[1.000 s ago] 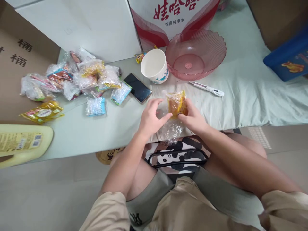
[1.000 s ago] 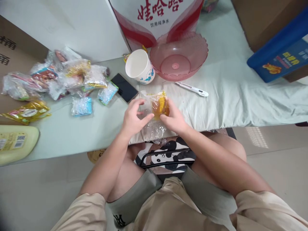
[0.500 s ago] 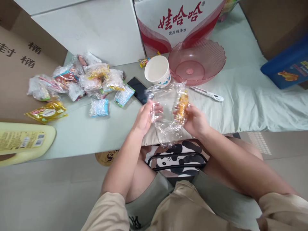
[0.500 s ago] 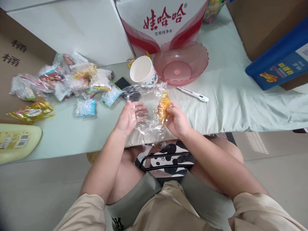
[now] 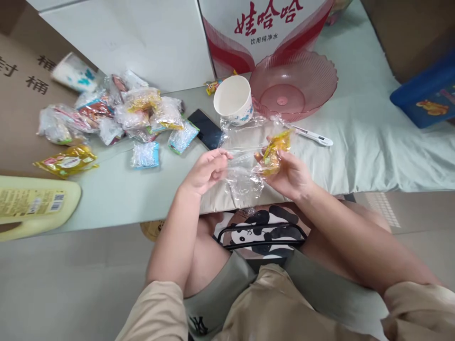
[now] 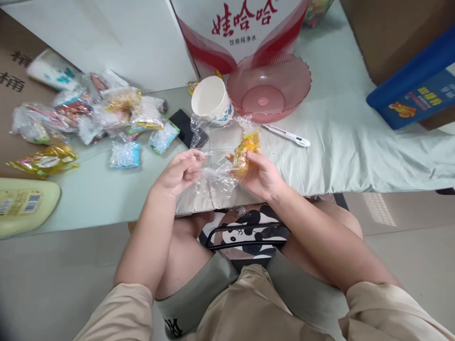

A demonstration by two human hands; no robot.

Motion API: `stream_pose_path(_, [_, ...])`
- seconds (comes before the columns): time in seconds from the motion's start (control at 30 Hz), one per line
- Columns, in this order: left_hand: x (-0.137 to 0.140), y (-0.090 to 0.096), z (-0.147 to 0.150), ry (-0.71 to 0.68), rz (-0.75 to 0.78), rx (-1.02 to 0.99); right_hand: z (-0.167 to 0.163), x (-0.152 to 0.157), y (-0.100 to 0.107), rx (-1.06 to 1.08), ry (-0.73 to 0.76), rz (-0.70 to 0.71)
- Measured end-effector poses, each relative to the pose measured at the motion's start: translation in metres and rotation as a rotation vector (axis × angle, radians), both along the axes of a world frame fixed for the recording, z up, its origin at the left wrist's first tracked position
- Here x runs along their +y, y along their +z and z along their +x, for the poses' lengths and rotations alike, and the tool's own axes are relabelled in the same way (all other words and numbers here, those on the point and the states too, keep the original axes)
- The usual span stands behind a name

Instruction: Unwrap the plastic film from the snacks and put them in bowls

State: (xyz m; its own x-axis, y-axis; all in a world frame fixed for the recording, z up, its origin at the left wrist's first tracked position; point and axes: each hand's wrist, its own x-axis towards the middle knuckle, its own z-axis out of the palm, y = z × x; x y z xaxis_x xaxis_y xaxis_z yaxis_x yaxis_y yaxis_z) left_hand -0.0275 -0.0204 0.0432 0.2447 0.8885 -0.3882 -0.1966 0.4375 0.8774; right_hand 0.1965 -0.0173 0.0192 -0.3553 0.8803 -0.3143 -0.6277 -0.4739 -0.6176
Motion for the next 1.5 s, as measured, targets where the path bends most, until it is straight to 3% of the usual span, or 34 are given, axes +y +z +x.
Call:
stream_pose_path(0.13, [-0.001,-0.008,0.006,-0.072,-0.036,0.043,0.007,0.008,0.002,0.056,-0.060,-0.095])
stream_pose_path(0.27, [0.000,0.001,-0.010,-0.159,-0.004,-0.051,0.013,0.013,0.002,0.050,-0.088,-0.135])
stream_pose_path(0.4, [0.004,0.001,-0.013,-0.056,0.004,-0.218,0.008,0.012,-0.004,0.026,-0.002,-0.131])
stream_pose_path(0.5, [0.003,-0.007,0.003,-0.053,-0.081,-0.117,0.004,0.014,-0.013,-0.189,-0.046,-0.026])
stream_pose_path(0.63, [-0.002,-0.012,0.019,-0.111,-0.032,0.087,0.011,0.016,-0.019,-0.718,-0.142,0.266])
stream_pose_path(0.73, [-0.003,-0.009,0.021,-0.014,0.006,0.105,0.023,0.011,-0.014,-1.127,-0.222,0.664])
stream_pose_path(0.83, [-0.002,-0.006,0.019,-0.017,-0.003,0.141,0.026,0.003,-0.010,-1.270,-0.059,1.125])
stream_pose_path(0.9, [-0.001,-0.004,0.016,-0.022,-0.017,0.145,0.023,-0.001,-0.010,-1.308,0.105,1.278])
stream_pose_path(0.97, [0.001,-0.003,0.010,-0.004,-0.044,0.121,0.020,0.000,-0.011,-1.357,0.130,1.293])
stream_pose_path(1.1, [0.004,-0.001,-0.010,0.096,-0.093,0.064,0.031,0.009,-0.012,-1.335,-0.113,1.232])
stream_pose_path(1.17, [0.004,0.000,-0.020,0.127,-0.098,0.064,0.042,0.014,-0.010,-1.305,-0.155,1.190])
stream_pose_path(1.5, [0.004,-0.001,-0.031,0.135,-0.061,0.253,0.089,0.022,-0.006,-1.373,0.215,0.949])
